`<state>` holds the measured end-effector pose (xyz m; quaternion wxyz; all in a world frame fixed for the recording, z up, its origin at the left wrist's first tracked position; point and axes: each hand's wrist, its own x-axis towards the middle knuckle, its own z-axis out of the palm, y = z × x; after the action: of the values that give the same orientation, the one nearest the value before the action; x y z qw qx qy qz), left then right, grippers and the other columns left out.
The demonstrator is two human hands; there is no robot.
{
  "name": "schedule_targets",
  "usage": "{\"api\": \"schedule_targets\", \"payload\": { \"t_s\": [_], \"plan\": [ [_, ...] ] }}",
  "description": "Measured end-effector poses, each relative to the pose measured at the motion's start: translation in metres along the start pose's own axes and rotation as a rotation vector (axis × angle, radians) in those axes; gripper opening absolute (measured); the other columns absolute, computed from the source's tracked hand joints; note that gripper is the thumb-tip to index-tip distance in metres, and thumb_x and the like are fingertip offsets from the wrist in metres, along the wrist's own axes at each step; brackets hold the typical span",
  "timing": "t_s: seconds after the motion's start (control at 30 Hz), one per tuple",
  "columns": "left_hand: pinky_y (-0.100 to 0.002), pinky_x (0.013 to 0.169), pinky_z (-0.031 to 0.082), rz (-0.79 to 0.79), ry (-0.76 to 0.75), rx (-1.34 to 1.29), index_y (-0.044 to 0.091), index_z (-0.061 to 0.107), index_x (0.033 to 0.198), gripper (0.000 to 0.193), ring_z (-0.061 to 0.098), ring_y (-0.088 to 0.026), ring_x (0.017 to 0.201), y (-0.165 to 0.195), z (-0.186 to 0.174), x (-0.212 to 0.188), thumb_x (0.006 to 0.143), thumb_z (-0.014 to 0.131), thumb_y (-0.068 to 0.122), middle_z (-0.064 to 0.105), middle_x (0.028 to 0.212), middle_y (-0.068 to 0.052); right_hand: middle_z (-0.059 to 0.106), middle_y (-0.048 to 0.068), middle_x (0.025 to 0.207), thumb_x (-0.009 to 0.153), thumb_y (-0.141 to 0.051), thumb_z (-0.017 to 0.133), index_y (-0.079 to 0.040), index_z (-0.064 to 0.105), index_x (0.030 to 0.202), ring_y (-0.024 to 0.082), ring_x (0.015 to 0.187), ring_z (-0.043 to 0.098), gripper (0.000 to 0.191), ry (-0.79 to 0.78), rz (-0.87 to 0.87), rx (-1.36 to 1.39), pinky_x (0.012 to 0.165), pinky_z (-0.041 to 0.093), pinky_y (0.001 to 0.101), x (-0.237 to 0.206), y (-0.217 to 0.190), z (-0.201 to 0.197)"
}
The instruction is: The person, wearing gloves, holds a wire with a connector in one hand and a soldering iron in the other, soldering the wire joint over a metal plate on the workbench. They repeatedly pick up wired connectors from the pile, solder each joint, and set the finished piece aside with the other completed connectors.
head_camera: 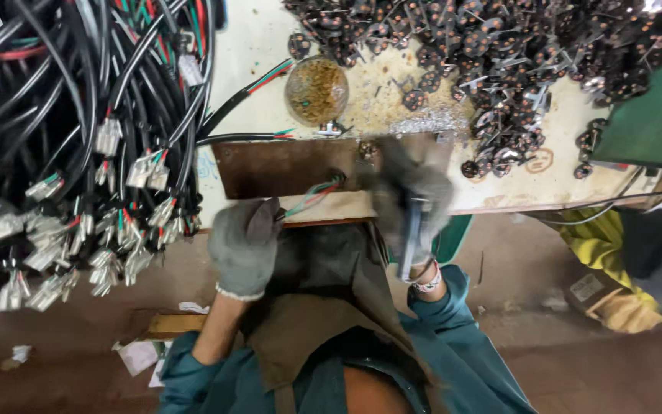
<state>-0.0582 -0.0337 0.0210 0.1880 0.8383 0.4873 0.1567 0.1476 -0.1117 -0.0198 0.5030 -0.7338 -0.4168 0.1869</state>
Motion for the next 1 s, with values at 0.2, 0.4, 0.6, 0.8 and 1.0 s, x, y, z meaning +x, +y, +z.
{"api": "schedule_targets", "payload": {
  "t_s": [0.2,0.4,0.6,0.8,1.0],
  "plan": [
    [-0.047,0.078,0.052,0.200,-0.250,0.182,0.018,0.067,0.133,0.036,0.067,-0.030,0.098,0.038,-0.048,0.040,0.098,0.065,0.022,0.066,0.116,-0.006,0.071,0.018,0.126,0.110,-0.002,0.065,-0.008,0.040,0.125,0.013,0.074,0.059,0.029,0.101,0.234,0.244,0.069,0.051,0.0246,-0.020,0.004,-0.006],
    [-0.048,0.083,0.047,0.276,0.037,0.090,0.014,0.061,0.132,0.041,0.062,-0.032,0.106,0.057,-0.055,0.101,0.092,0.068,0.012,0.061,0.129,-0.012,0.064,0.013,0.117,0.098,-0.003,0.068,-0.010,0.043,0.116,0.015,0.077,0.059,0.032,0.178,0.103,0.232,0.089,0.046,0.0365,-0.011,0.006,0.000],
    [-0.045,0.088,0.050,0.071,0.096,0.433,0.008,0.066,0.119,0.021,0.063,-0.031,0.101,-0.010,-0.066,0.104,0.099,0.068,0.011,0.063,0.105,-0.009,0.051,0.005,0.106,0.101,0.000,0.067,-0.009,0.045,0.118,0.017,0.094,0.056,0.029,0.071,-0.042,0.022,0.130,0.031,0.0594,-0.004,0.002,-0.003],
    [-0.036,0.088,0.054,-0.312,0.287,0.069,-0.003,0.062,0.140,0.033,0.066,-0.031,0.099,-0.010,-0.079,0.036,0.107,0.055,-0.003,0.066,0.121,-0.015,0.055,0.014,0.103,0.091,-0.004,0.070,-0.006,0.052,0.114,0.030,0.091,0.058,0.030,0.074,0.073,-0.031,0.093,0.048,0.0475,-0.003,-0.004,-0.003],
    [-0.040,0.086,0.054,0.130,-0.357,-0.344,0.009,0.070,0.121,0.034,0.070,-0.031,0.100,-0.031,-0.037,-0.025,0.087,0.071,0.012,0.074,0.114,-0.012,0.058,0.003,0.096,0.101,-0.012,0.060,-0.014,0.056,0.125,0.018,0.071,0.057,0.024,0.020,0.403,0.333,0.067,0.047,0.0305,-0.022,-0.007,-0.020]
  ]
}}
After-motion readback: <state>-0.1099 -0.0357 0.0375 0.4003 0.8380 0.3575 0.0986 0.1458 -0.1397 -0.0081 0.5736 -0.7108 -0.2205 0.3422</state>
